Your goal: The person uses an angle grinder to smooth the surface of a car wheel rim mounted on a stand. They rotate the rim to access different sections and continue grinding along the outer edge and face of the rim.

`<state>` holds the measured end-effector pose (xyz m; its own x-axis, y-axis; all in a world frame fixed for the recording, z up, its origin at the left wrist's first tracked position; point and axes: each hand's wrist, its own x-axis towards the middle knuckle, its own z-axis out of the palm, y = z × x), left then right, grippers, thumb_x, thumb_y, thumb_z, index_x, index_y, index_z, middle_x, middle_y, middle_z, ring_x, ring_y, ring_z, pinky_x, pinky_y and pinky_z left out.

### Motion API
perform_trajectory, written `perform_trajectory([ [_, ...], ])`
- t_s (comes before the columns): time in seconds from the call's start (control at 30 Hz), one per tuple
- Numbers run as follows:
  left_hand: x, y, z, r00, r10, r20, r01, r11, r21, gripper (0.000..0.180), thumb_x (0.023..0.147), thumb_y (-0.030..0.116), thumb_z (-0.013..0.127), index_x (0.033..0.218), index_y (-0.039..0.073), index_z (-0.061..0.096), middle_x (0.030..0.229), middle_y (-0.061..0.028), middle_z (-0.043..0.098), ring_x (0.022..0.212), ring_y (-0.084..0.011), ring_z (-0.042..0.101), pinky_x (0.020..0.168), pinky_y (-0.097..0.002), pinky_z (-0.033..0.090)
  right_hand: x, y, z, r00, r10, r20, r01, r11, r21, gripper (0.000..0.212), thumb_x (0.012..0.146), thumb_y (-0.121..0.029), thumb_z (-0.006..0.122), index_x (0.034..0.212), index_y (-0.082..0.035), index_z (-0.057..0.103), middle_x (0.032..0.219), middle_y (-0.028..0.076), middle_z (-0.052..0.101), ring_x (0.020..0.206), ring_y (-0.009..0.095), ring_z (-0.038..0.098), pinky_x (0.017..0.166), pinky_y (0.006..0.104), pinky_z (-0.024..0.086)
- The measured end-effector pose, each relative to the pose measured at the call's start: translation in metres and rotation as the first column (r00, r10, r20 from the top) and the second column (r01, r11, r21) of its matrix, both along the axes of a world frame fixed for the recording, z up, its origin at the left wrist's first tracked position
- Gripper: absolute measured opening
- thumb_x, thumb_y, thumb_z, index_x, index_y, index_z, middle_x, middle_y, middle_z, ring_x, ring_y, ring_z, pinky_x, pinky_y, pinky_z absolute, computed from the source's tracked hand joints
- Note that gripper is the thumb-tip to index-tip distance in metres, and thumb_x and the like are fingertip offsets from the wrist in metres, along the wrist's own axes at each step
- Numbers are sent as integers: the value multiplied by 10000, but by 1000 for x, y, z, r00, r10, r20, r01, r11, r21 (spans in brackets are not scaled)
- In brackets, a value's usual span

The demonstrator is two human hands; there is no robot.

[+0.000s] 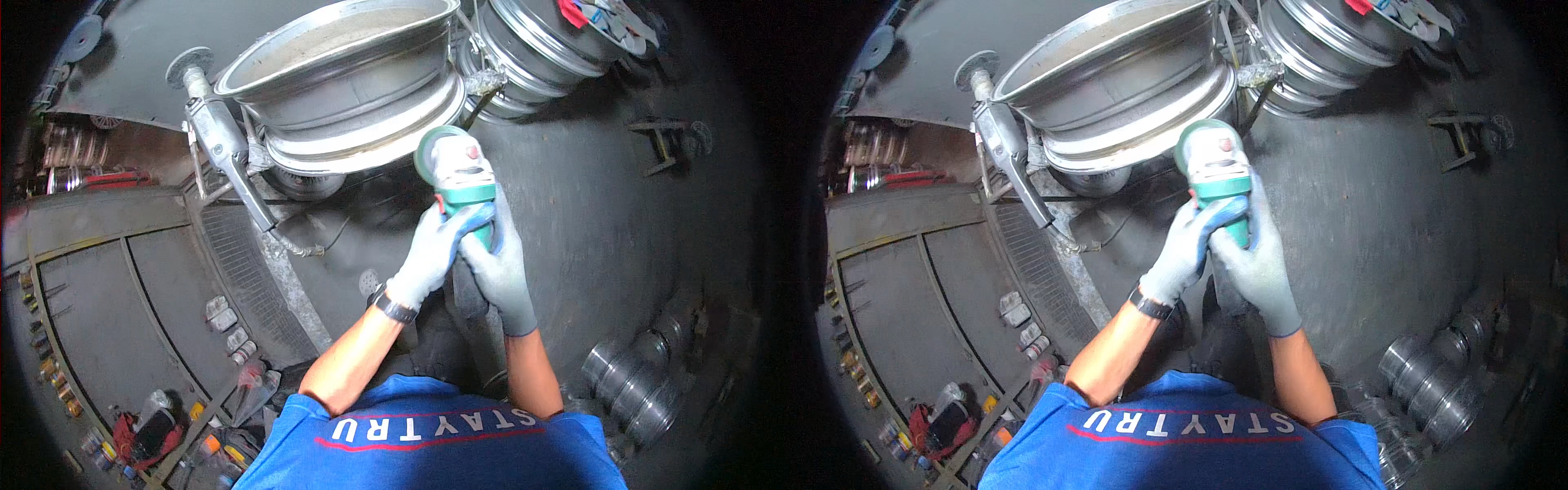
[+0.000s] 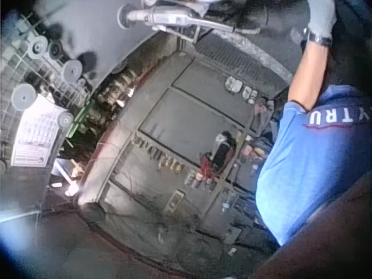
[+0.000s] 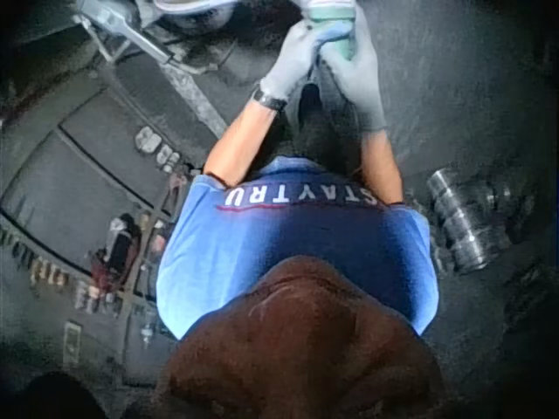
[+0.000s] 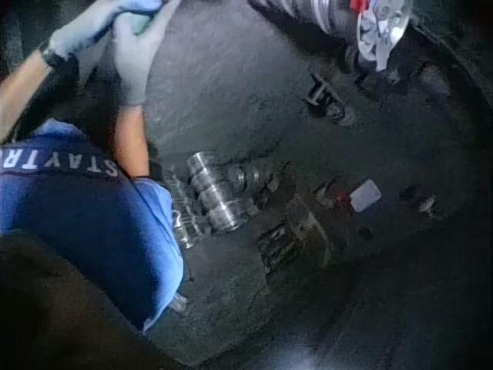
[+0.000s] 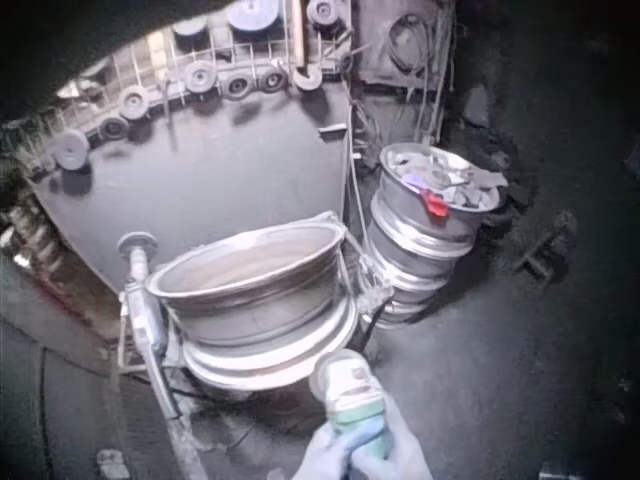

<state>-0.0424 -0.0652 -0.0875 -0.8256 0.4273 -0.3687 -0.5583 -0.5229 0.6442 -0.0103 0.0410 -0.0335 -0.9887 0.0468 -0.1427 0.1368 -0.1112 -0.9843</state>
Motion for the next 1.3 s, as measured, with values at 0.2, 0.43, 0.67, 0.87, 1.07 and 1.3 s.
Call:
perform_trajectory([
  [0.2, -8, 38, 40, 947, -165, -276, 45, 918, -395, 514, 883, 314, 756, 1285, 31, 602, 1224, -83, 659, 1130, -160, 602, 1025, -320, 445, 11, 50, -9, 999, -44, -16, 45, 991, 129, 734, 835, 2, 647, 1498, 0, 332, 1424, 149, 481, 1319, 228, 476, 1109, 377, 383],
  [0.43, 13, 62, 66, 802, -421, -423, 168, 840, -516, 559, 939, 388, 666, 1321, -1, 545, 1311, -184, 592, 1233, -265, 543, 1094, -374, 381, 49, 92, -24, 990, -121, 76, 117, 992, 50, 579, 885, -72, 681, 1410, -7, 443, 1346, 111, 553, 1233, 200, 550, 1054, 338, 436],
  [0.67, 52, 61, 92, 753, -529, -392, 263, 787, -558, 685, 972, 509, 586, 1426, 12, 457, 1395, -214, 515, 1293, -310, 514, 1126, -388, 347, 73, 120, -15, 934, -252, 254, 314, 918, -241, 434, 915, -190, 706, 1274, 5, 560, 1132, 88, 651, 1002, 165, 638, 875, 316, 515],
  [0.87, 69, 11, 34, 958, -152, -244, 38, 908, -418, 418, 983, 345, 600, 1246, 21, 634, 1169, -132, 663, 1021, -228, 658, 891, -343, 536, 72, 142, 27, 912, -271, 309, 353, 901, -252, 536, 943, -393, 670, 1287, -4, 539, 981, 134, 657, 776, 229, 684, 687, 378, 584],
  [1.07, -11, -96, -43, 568, 763, 310, -782, 617, -86, 312, 927, 438, 650, 1010, 146, 577, 943, -37, 562, 925, -264, 611, 825, -458, 535, 69, 173, 44, 943, -317, 104, 333, 881, -336, 568, 933, -362, 662, 1361, -35, 482, 1025, 91, 619, 850, 226, 653, 728, 408, 570],
  [1.3, -107, -131, -59, 562, 779, 278, -819, 478, 317, 519, 1018, 402, 443, 1395, 50, 508, 1439, -120, 544, 1362, -265, 463, 1173, -397, 319, 10, 174, 76, 976, -220, 0, 185, 819, -543, 510, 928, -298, 631, 1341, -32, 493, 1010, 112, 626, 878, 255, 646, 766, 426, 540],
])
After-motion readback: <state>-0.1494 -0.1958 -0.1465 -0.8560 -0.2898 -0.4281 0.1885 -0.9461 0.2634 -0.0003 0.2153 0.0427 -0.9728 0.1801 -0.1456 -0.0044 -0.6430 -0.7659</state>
